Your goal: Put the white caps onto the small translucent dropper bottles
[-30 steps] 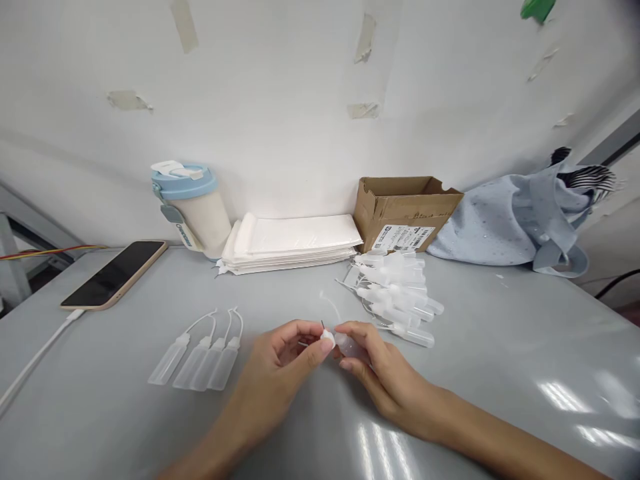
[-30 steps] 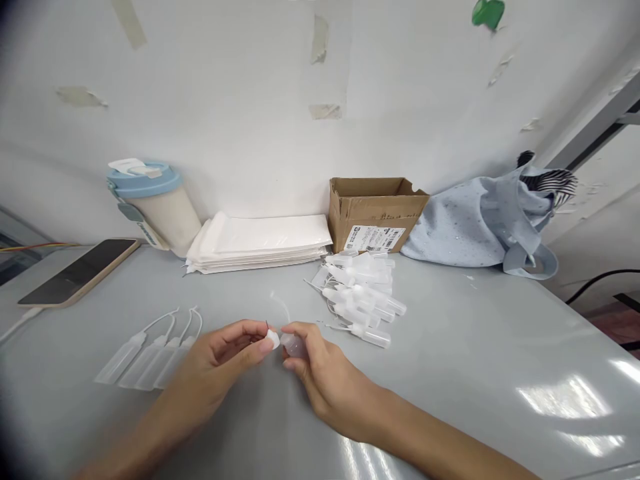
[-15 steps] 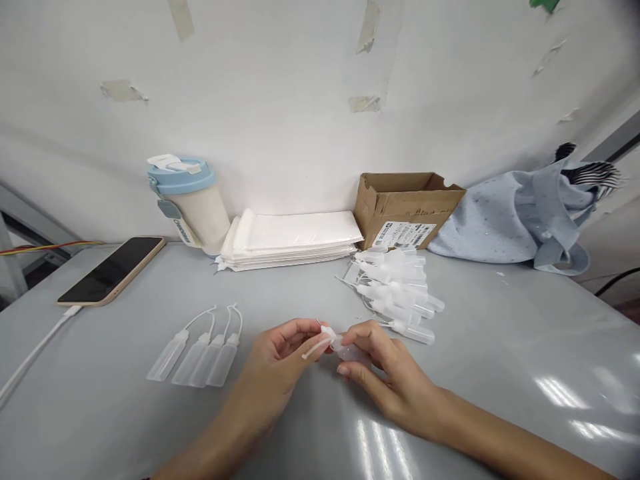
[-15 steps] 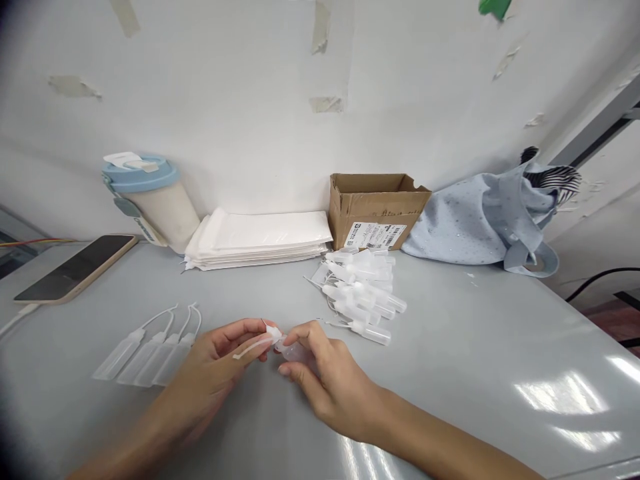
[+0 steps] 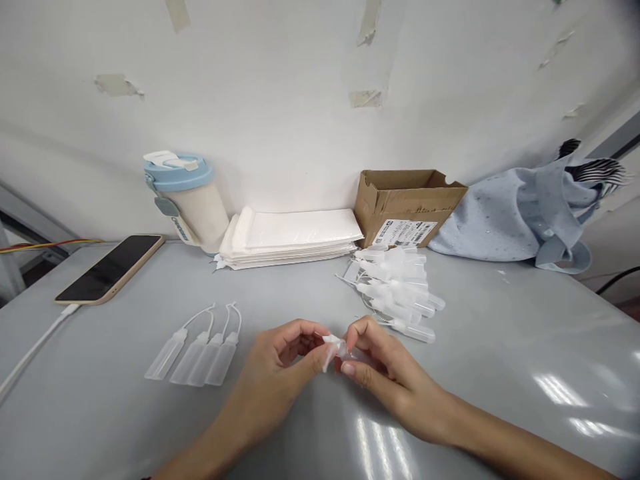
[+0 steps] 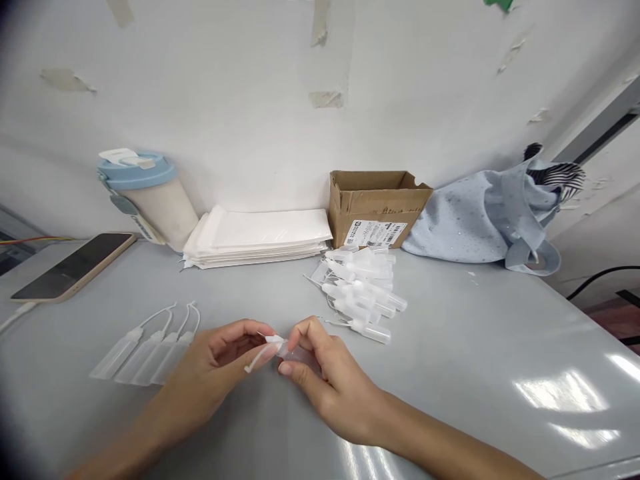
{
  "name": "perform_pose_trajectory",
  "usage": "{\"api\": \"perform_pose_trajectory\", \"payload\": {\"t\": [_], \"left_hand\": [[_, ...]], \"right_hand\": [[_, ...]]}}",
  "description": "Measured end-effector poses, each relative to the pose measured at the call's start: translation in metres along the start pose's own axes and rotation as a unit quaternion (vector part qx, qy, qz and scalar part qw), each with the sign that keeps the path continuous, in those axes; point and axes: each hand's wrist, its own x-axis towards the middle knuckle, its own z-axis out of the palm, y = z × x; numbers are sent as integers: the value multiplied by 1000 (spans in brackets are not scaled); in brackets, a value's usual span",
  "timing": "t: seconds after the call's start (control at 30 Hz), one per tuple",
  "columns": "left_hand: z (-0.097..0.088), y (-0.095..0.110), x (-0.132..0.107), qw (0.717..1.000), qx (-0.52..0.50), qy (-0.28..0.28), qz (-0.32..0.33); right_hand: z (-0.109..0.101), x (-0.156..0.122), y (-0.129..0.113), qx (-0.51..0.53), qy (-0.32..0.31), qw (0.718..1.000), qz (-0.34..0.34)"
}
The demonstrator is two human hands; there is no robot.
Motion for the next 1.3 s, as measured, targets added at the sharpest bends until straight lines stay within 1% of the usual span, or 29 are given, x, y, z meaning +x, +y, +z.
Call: {"api": "perform_pose_trajectory", "payload": {"t": [0.13,0.23,0.33,0.4,0.5,0.57,0.63,0.73,0.8,0.93,1.0,1.03,1.1,1.2,1.3], "left_hand": [[-3,2,0,997,75,-12,-6],[-4,4,1,990,141,-18,-18],[-3,6,2,987,155,-37,-34],[-2,7,3,987,149,-48,-33],[-1,8,2,988,135,-67,-23],[-2,8,0,988,129,-78,-17],[-3,8,-1,988,125,-86,-7],[-3,6,-2,987,121,-98,30],[-3,5,-2,985,126,-100,67],[-3,3,-3,976,144,-98,133],[-2,3,-3,975,141,-98,139],[-2,4,-3,977,140,-97,128],[0,6,-4,982,139,-99,80],[2,9,-4,985,131,-108,0],[4,10,-3,983,136,-117,-29]], "right_hand": [[-2,-2,-3,-86,-19,996,6],[-2,-4,-2,-174,-44,984,-14],[0,-4,-2,-227,-46,972,-45],[0,-4,-4,-223,-50,973,-36],[-2,-5,-10,-152,-63,986,18],[-3,-6,-15,-75,-64,994,49],[-4,-6,-18,14,-65,995,76],[-4,-4,-18,147,-63,981,114],[-3,-1,-16,209,-56,967,134],[-3,3,-12,263,-51,950,163],[-3,4,-11,264,-52,948,168],[-3,3,-12,256,-49,951,163],[-2,2,-13,210,-35,967,139],[0,-3,-14,81,-9,993,88],[2,-6,-11,-53,-5,998,28]]}}
